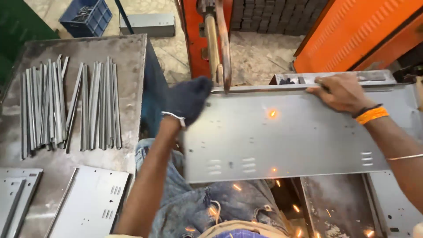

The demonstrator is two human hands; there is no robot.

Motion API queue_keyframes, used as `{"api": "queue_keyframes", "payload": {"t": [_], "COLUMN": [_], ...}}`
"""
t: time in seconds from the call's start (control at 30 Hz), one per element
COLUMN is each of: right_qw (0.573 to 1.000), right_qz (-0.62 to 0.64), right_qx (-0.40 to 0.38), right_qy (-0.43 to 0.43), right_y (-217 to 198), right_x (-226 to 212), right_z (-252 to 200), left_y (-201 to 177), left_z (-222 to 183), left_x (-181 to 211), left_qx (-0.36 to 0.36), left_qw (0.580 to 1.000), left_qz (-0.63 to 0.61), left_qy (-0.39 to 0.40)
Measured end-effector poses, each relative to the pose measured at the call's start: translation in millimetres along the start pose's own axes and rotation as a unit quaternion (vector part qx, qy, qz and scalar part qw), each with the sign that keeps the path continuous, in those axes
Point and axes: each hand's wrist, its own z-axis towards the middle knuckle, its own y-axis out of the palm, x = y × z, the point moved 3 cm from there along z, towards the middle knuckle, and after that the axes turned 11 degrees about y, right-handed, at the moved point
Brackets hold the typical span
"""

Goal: Use a spot welding machine to join a metal strip to a larger metal panel.

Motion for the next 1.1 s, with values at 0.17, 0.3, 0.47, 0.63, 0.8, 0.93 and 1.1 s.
{"api": "queue_keyframes", "payload": {"t": [0.17, 0.3, 0.47, 0.63, 0.8, 0.93, 1.1], "right_qw": [0.995, 0.982, 0.991, 0.993, 0.988, 0.985, 0.99], "right_qz": [0.062, 0.137, 0.099, 0.105, 0.13, 0.134, 0.107], "right_qx": [-0.075, -0.017, -0.083, -0.051, -0.08, -0.107, -0.078], "right_qy": [0.01, -0.126, -0.02, -0.035, -0.03, -0.011, -0.043], "right_y": [-3.7, -0.4, 17.7, 21.7, 17.4, 21.3, 25.0], "right_x": [-70.6, -94.5, -136.7, -171.5, -183.5, -180.8, -178.4], "right_z": [25.4, 32.8, 40.2, 53.7, 59.4, 58.9, 64.8], "left_y": [-26.4, -75.1, -122.7, -106.1, -52.0, -13.1, -3.6], "left_z": [-27.2, -57.6, -83.8, -64.3, -19.3, 5.4, 3.2], "left_x": [-94.7, -171.3, -171.5, -119.0, -13.6, -8.7, -11.0], "left_qx": [-0.015, 0.001, -0.024, -0.002, -0.101, -0.146, -0.152], "left_qw": [0.998, 0.997, 0.99, 0.99, 0.989, 0.984, 0.982], "left_qz": [-0.014, 0.012, 0.024, 0.135, 0.026, 0.042, 0.068], "left_qy": [-0.052, -0.078, -0.14, -0.027, 0.106, 0.089, 0.091]}}
